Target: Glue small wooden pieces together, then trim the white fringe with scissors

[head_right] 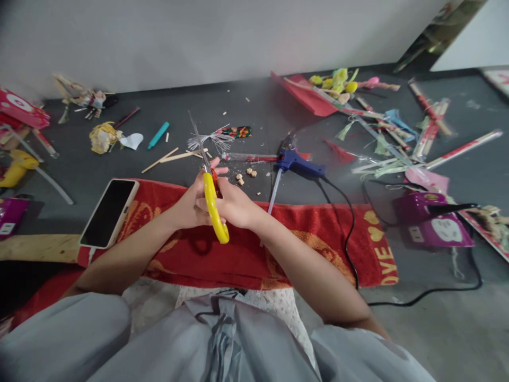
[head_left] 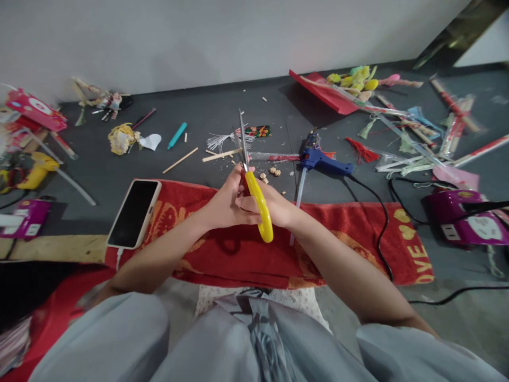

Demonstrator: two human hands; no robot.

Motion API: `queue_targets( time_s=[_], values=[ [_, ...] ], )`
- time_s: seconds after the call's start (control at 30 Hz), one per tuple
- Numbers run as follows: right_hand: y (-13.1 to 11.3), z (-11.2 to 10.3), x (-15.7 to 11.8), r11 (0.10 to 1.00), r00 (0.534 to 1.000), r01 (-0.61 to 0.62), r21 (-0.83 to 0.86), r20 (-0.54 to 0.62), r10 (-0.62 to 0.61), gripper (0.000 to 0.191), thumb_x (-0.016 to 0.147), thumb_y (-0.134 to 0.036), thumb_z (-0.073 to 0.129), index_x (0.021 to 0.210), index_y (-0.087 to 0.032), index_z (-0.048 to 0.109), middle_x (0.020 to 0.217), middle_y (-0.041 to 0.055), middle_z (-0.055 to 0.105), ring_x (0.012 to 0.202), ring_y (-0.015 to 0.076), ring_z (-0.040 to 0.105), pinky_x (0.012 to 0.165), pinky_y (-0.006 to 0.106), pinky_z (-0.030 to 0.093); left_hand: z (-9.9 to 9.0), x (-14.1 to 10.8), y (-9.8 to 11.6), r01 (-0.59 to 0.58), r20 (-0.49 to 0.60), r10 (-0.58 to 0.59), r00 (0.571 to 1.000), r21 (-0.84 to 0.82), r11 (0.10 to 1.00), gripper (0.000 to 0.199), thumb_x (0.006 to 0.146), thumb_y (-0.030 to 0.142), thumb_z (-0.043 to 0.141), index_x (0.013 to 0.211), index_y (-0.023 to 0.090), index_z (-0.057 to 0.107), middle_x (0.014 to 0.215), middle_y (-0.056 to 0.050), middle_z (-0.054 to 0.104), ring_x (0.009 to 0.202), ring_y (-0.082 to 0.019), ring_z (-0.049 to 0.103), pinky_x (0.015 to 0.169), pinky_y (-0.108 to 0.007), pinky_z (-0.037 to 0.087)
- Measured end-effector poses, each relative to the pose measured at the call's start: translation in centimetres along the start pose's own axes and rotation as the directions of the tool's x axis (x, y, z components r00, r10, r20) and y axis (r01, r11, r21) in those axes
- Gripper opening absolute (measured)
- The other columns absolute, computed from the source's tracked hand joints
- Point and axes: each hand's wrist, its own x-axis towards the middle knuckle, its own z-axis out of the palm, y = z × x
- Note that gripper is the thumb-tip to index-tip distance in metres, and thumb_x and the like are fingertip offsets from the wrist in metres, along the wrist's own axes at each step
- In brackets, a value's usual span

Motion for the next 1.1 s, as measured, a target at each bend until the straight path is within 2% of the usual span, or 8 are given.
queue_targets(
  time_s=[0.07, 0.23, 0.47, 0.67, 0.9, 1.1],
  values=[
    [0.0, 0.0, -0.1, 0.998, 0.999, -0.048, 0.033, -0.001, 0.048, 0.028, 0.073, -0.042, 0.058, 0.08, -0.021, 0.041, 0.072, -0.0004, 0.055, 0.067, 0.0138, 0.05, 0.063, 0.031, 0.042, 0.0, 0.1, 0.1, -0.015, -0.031, 0.015, 0.999, -0.008, 1.0, 0.107, 0.057, 0.052, 0.085, 0.142, 0.034, 0.022, 0.13, -0.01, 0.042, 0.108, -0.023, 0.059, 0.09, -0.041, 0.057],
    [0.2, 0.0, -0.1, 1.0, 1.0, 0.0, -0.021, 0.0, 0.0, 0.022, 0.072, -0.036, 0.055, 0.08, -0.021, 0.041, 0.075, 0.0, 0.053, 0.069, 0.014, 0.047, 0.065, 0.032, 0.039, 0.0, 0.1, -0.1, 0.002, -0.061, -0.004, 0.998, -0.023, 1.0, 0.113, 0.053, 0.055, 0.086, 0.144, 0.03, 0.025, 0.134, -0.013, 0.04, 0.107, -0.024, 0.06, 0.092, -0.042, 0.056],
    [0.8, 0.2, 0.1, 1.0, 1.0, 0.018, -0.002, 0.01, -0.018, 0.017, 0.071, -0.031, 0.052, 0.081, -0.022, 0.041, 0.076, -0.001, 0.054, 0.068, 0.0135, 0.047, 0.064, 0.032, 0.039, 0.3, 0.0, -0.8, 0.018, -0.07, -0.024, 0.997, -0.075, 0.997, 0.121, 0.046, 0.059, 0.087, 0.145, 0.031, 0.024, 0.136, -0.013, 0.04, 0.107, -0.025, 0.06, 0.089, -0.04, 0.057],
    [0.8, 0.2, 0.2, 0.999, 1.0, -0.009, -0.031, -0.004, 0.009, 0.019, 0.071, -0.028, 0.052, 0.083, -0.022, 0.039, 0.078, -0.0008, 0.053, 0.069, 0.0135, 0.046, 0.065, 0.033, 0.038, 0.3, 0.0, -1.3, -0.021, -0.092, 0.017, 0.996, -0.04, 0.999, 0.115, 0.049, 0.064, 0.083, 0.143, 0.027, 0.028, 0.132, -0.013, 0.043, 0.108, -0.025, 0.059, 0.094, -0.042, 0.054],
    [1.0, 0.3, 0.2, 0.997, 0.999, -0.014, -0.075, -0.034, 0.011, 0.016, 0.071, -0.028, 0.051, 0.079, -0.022, 0.038, 0.074, -0.0014, 0.051, 0.067, 0.0124, 0.042, 0.063, 0.032, 0.036, 0.3, 0.0, -1.6, -0.061, -0.088, 0.061, 0.994, 0.012, 0.998, 0.11, 0.053, 0.067, 0.079, 0.143, 0.031, 0.026, 0.128, -0.01, 0.044, 0.105, -0.024, 0.059, 0.092, -0.044, 0.054],
    [1.2, 0.4, 0.3, 0.997, 1.0, -0.018, -0.071, -0.027, 0.016, 0.016, 0.072, -0.032, 0.051, 0.078, -0.022, 0.039, 0.072, -0.002, 0.048, 0.063, 0.0109, 0.038, 0.062, 0.032, 0.035, 0.2, 0.1, -1.6, -0.098, -0.099, 0.105, 0.989, 0.077, 0.992, 0.11, 0.054, 0.069, 0.078, 0.142, 0.028, 0.028, 0.125, -0.01, 0.047, 0.106, -0.026, 0.058, 0.094, -0.046, 0.053]
  ],
)
